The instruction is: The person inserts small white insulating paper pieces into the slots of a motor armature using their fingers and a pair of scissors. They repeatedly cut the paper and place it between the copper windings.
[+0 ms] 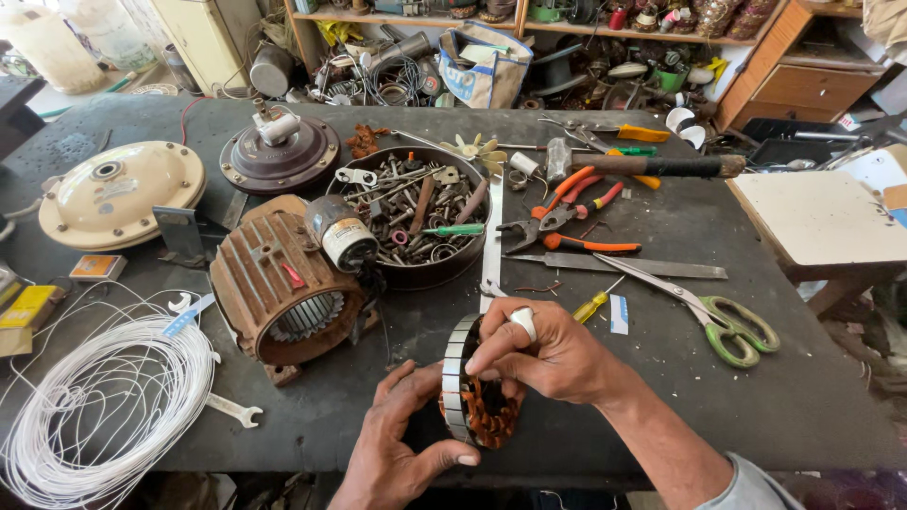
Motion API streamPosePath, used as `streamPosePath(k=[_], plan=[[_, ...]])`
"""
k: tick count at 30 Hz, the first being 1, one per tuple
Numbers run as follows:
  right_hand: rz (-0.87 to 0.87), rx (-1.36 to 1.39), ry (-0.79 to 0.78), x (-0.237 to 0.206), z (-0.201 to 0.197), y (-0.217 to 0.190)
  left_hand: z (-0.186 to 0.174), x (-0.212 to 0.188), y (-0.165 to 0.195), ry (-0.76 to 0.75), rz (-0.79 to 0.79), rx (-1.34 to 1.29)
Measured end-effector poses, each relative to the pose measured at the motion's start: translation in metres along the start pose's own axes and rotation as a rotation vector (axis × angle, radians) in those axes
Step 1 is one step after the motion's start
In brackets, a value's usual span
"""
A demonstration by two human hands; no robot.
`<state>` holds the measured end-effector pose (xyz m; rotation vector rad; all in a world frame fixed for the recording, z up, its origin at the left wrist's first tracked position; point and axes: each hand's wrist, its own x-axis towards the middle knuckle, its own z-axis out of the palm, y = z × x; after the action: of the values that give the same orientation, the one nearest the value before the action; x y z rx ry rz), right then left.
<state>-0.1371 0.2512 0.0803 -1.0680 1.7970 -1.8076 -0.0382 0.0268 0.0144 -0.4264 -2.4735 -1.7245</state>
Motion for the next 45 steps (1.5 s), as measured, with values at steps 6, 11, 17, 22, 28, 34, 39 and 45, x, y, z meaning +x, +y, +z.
streamPosePath(k=[6,11,17,22,28,34,39,45], plan=[[-0.051,-0.135,-0.019,0.010,0.001,0.000,-0.008,0.003,0.003,0.003,-0.001,-0.023],[-0.011,-0.166,-0.010,0.018,0.004,-0.003,-0.013,0.006,-0.003,-0.006,0.000,-0.038],[0.006,-0.242,0.002,0.014,0.004,-0.009,-0.009,0.003,-0.002,-0.001,-0.004,-0.018],[0.165,-0.039,0.098,-0.017,0.003,-0.013,0.001,-0.001,0.027,0.047,-0.036,0.006],[0.072,-0.027,0.083,-0.063,-0.004,-0.011,0.008,-0.010,0.073,0.012,0.225,0.256],[0.029,-0.159,0.254,-0.124,-0.016,0.009,0.030,-0.023,0.080,0.007,0.389,0.353],[-0.084,-0.287,0.342,-0.147,-0.015,0.024,0.046,-0.023,0.072,0.008,0.448,0.453],[-0.176,-0.310,0.308,-0.141,-0.014,0.018,0.062,-0.023,0.062,0.055,0.463,0.550]])
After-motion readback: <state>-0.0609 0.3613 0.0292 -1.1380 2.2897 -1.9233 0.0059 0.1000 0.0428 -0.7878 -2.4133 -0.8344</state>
